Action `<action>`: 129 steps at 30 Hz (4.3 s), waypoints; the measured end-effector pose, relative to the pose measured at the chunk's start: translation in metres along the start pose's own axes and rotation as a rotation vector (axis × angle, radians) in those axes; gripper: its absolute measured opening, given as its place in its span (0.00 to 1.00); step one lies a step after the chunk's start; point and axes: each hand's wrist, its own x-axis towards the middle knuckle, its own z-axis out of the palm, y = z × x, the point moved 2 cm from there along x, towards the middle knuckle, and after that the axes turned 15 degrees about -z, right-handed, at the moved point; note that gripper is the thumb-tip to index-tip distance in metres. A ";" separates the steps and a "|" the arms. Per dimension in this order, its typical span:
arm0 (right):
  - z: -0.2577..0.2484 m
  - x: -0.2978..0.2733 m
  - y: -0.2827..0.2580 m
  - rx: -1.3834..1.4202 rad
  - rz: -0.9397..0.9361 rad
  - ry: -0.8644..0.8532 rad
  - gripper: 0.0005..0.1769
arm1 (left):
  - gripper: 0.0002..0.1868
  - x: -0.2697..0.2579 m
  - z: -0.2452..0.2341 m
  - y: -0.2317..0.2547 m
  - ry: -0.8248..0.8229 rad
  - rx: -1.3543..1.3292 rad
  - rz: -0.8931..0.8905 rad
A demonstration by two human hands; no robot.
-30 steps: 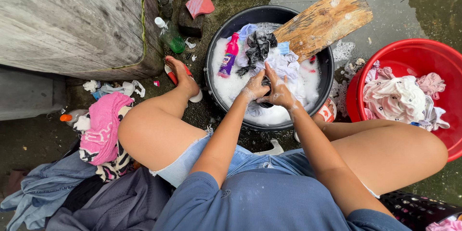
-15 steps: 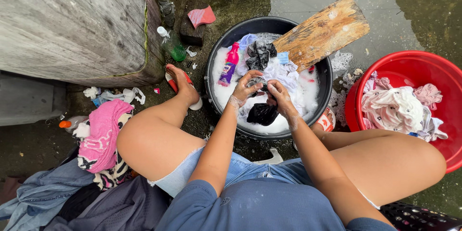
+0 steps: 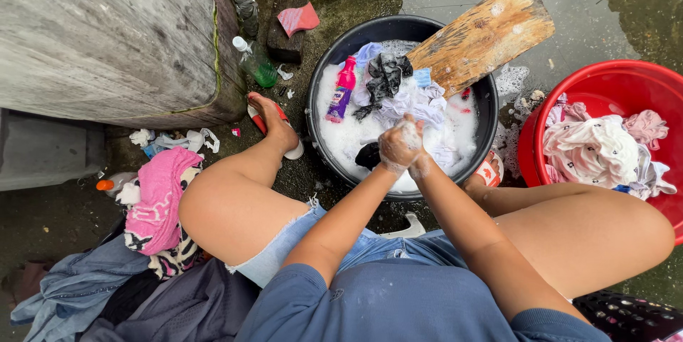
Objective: The person hand-washes clothes by scrubbing and wringing various garments in a basin of soapy water by hand and transferring them into an adjacent basin.
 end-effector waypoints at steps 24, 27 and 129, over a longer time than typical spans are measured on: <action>0.059 -0.058 -0.060 -0.666 -0.804 -0.116 0.11 | 0.12 0.031 -0.001 -0.136 -0.124 -0.854 -0.924; 0.077 -0.059 -0.064 -0.662 -0.979 -0.135 0.10 | 0.24 0.021 -0.007 -0.094 -0.441 -0.928 -1.325; -0.067 0.059 -0.076 -1.558 -0.589 -0.191 0.48 | 0.43 0.134 0.184 -0.108 -0.902 0.940 -0.292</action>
